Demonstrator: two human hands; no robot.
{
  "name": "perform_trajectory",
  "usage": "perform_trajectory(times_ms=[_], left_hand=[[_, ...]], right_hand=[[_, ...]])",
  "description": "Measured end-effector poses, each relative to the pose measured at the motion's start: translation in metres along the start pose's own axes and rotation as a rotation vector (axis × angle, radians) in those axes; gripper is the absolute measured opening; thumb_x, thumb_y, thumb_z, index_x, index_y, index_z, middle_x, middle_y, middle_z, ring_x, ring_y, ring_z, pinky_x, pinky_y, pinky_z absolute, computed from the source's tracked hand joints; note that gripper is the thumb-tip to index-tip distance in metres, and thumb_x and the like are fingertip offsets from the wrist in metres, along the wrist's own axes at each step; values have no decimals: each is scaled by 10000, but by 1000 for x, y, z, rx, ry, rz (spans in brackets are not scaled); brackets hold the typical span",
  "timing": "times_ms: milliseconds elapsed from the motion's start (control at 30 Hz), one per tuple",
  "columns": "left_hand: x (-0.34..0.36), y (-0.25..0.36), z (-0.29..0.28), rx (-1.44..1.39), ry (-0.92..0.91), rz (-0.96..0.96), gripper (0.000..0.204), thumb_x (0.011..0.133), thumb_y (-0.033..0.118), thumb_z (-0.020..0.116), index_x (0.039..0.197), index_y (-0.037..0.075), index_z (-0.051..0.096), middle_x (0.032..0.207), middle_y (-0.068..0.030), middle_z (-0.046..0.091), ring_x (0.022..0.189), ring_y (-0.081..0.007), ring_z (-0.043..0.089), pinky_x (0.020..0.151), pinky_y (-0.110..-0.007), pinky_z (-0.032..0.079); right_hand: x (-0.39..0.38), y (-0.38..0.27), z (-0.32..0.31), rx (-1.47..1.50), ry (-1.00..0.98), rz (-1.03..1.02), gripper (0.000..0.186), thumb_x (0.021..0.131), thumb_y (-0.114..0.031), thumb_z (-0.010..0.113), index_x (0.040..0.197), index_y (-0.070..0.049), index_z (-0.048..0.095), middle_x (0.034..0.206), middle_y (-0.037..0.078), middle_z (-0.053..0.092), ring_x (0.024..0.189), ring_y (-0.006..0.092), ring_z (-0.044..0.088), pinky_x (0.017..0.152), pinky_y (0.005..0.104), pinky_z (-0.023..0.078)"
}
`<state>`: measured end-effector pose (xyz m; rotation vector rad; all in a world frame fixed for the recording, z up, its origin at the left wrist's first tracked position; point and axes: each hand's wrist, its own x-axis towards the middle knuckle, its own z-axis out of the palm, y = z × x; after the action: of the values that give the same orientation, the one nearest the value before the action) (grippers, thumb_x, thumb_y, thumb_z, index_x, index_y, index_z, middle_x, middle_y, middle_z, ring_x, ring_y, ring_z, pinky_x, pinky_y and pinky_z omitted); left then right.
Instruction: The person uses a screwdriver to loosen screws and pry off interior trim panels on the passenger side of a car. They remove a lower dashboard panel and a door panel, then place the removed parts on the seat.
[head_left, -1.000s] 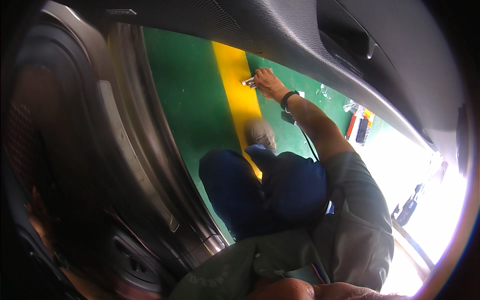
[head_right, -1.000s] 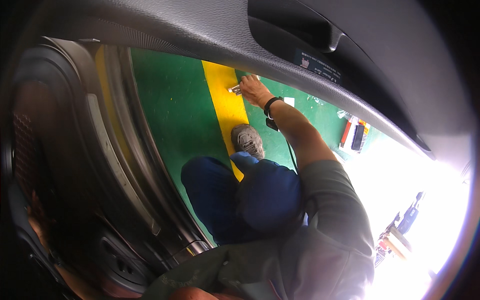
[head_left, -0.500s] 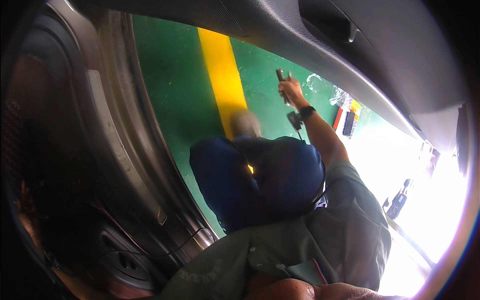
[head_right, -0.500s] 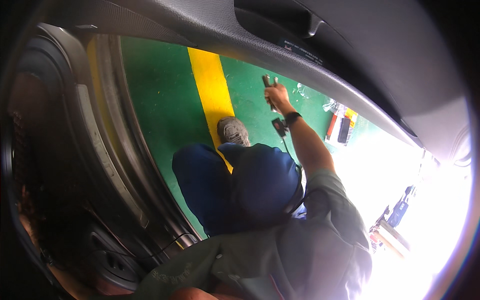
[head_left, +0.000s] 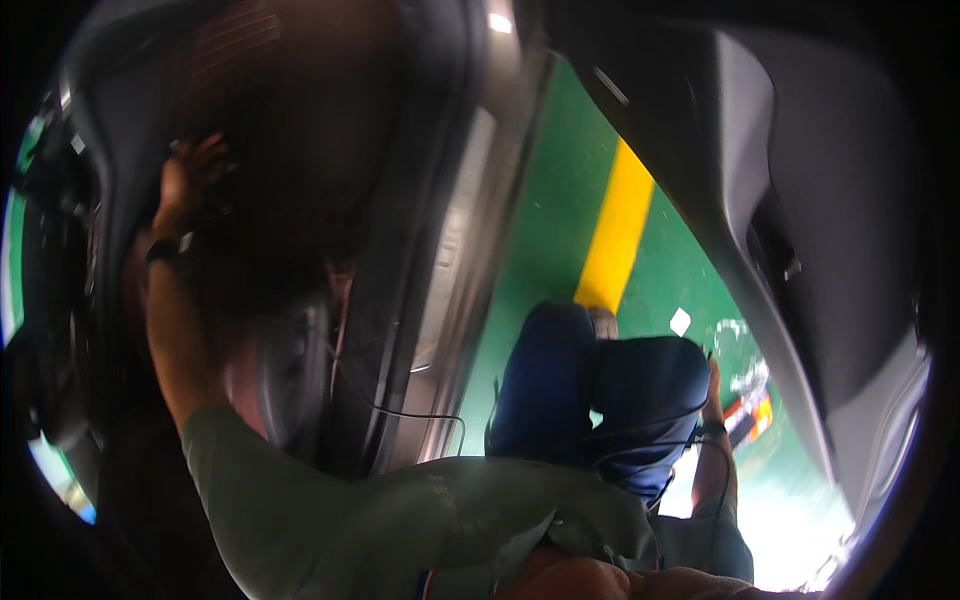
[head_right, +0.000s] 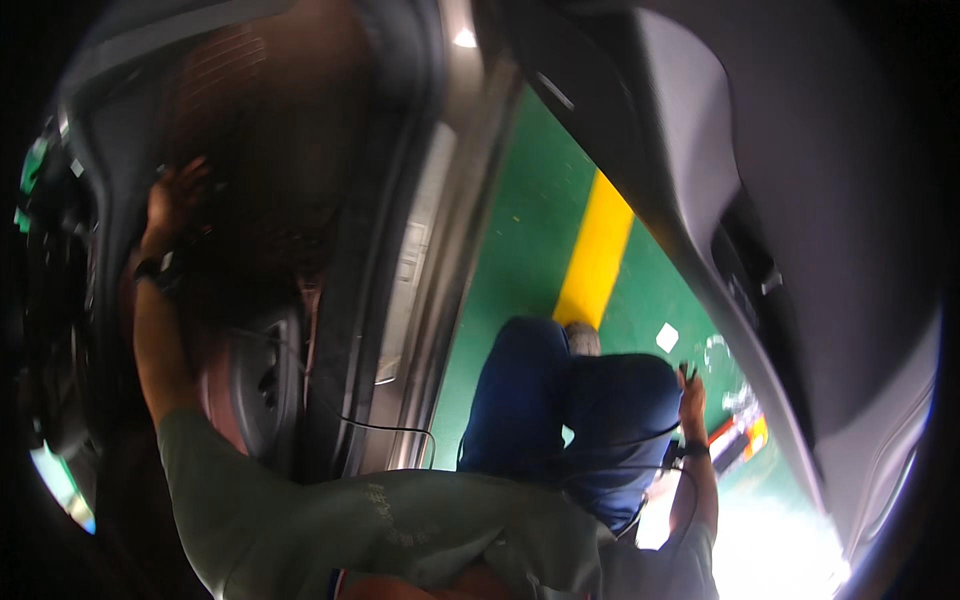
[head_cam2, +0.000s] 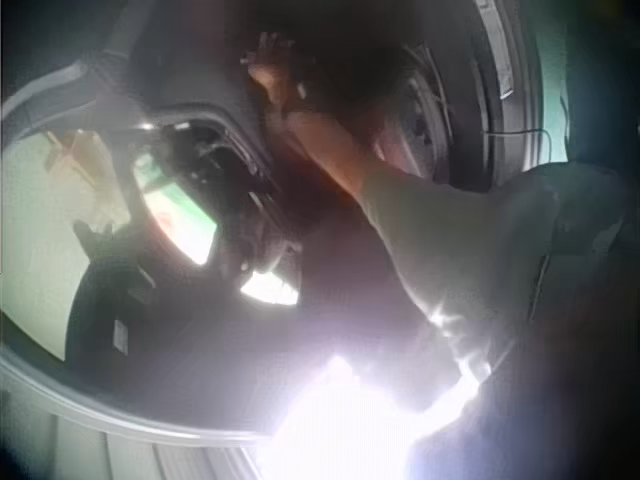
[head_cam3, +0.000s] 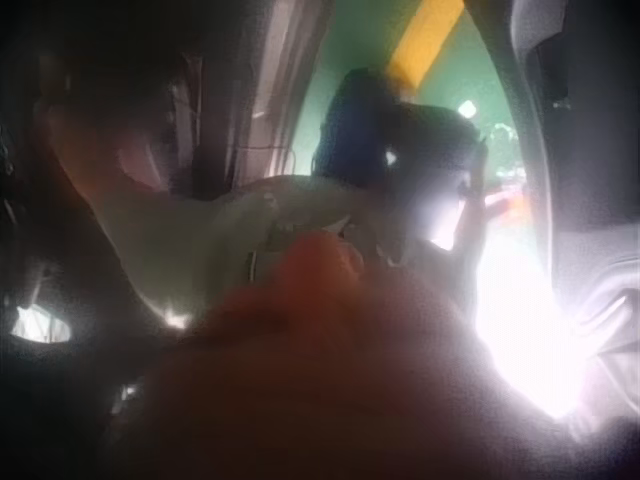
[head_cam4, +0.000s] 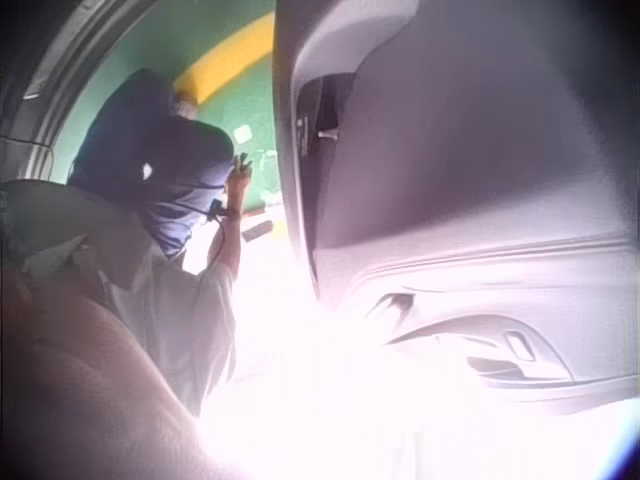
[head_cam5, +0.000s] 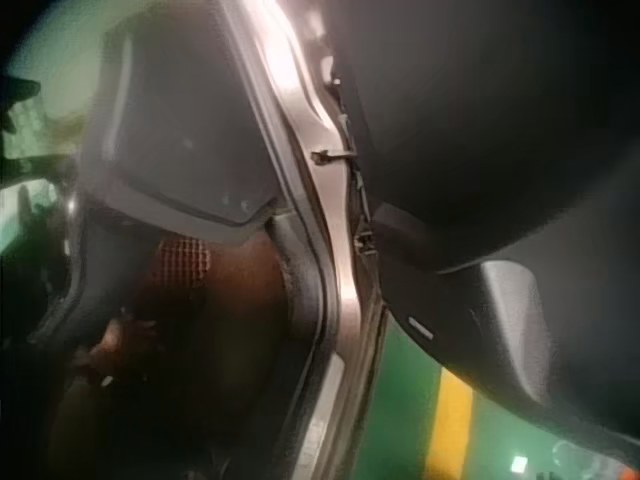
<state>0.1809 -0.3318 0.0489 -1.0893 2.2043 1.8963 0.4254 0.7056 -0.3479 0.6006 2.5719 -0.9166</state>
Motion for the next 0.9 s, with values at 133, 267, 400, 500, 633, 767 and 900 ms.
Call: perform_trajectory(times_ms=[133,267,400,500,633,767,900], left_hand=[[-25,-13,-5,-171,37,37,602,1097,449,294,1352,2,605,1182,-148,706,880,-228,631,773,-357,496],[-54,-9,54,-501,164,8,549,1094,369,294,1239,-37,635,1018,-119,706,777,-207,564,677,-292,454],[-105,-26,127,-732,38,-17,384,1041,234,385,1052,-50,644,889,-146,642,709,-218,566,586,-311,440],[-194,-5,207,-682,-131,-297,257,994,181,526,1022,-41,653,880,-133,621,670,-197,554,530,-291,439],[-351,-41,281,-698,-334,-508,280,980,310,664,1078,48,648,962,-52,633,717,-135,585,531,-274,497],[-488,2,318,-676,-490,-568,445,944,459,739,1136,77,615,1016,-42,612,813,-127,618,537,-270,515],[-591,44,335,-679,-547,-560,534,889,544,777,1147,104,617,1043,-21,595,894,-135,618,632,-273,492]], right_hand=[[-4,-5,-15,-343,-182,-141,382,979,-333,650,1074,23,550,961,311,679,894,481,675,755,565,519],[-56,-96,-69,-668,-390,-275,384,975,-286,626,1137,50,534,1164,353,632,967,524,644,808,571,542],[-119,-192,-141,-650,-465,-224,264,956,-181,603,1163,-17,592,1162,268,632,1042,439,641,813,527,560],[-150,-212,-199,-626,-497,-334,299,946,-246,617,1196,-81,611,1103,222,640,992,423,637,834,511,546],[-179,-205,-256,-330,-290,-314,487,967,-386,690,1083,72,571,762,134,641,569,244,617,516,398,480],[-280,-401,-299,184,-456,71,240,1045,-271,599,1039,-59,488,615,-45,442,404,42,393,339,239,318],[-358,-511,-327,273,-560,64,254,1027,-271,659,957,-95,489,612,-46,469,445,35,420,371,236,345]])
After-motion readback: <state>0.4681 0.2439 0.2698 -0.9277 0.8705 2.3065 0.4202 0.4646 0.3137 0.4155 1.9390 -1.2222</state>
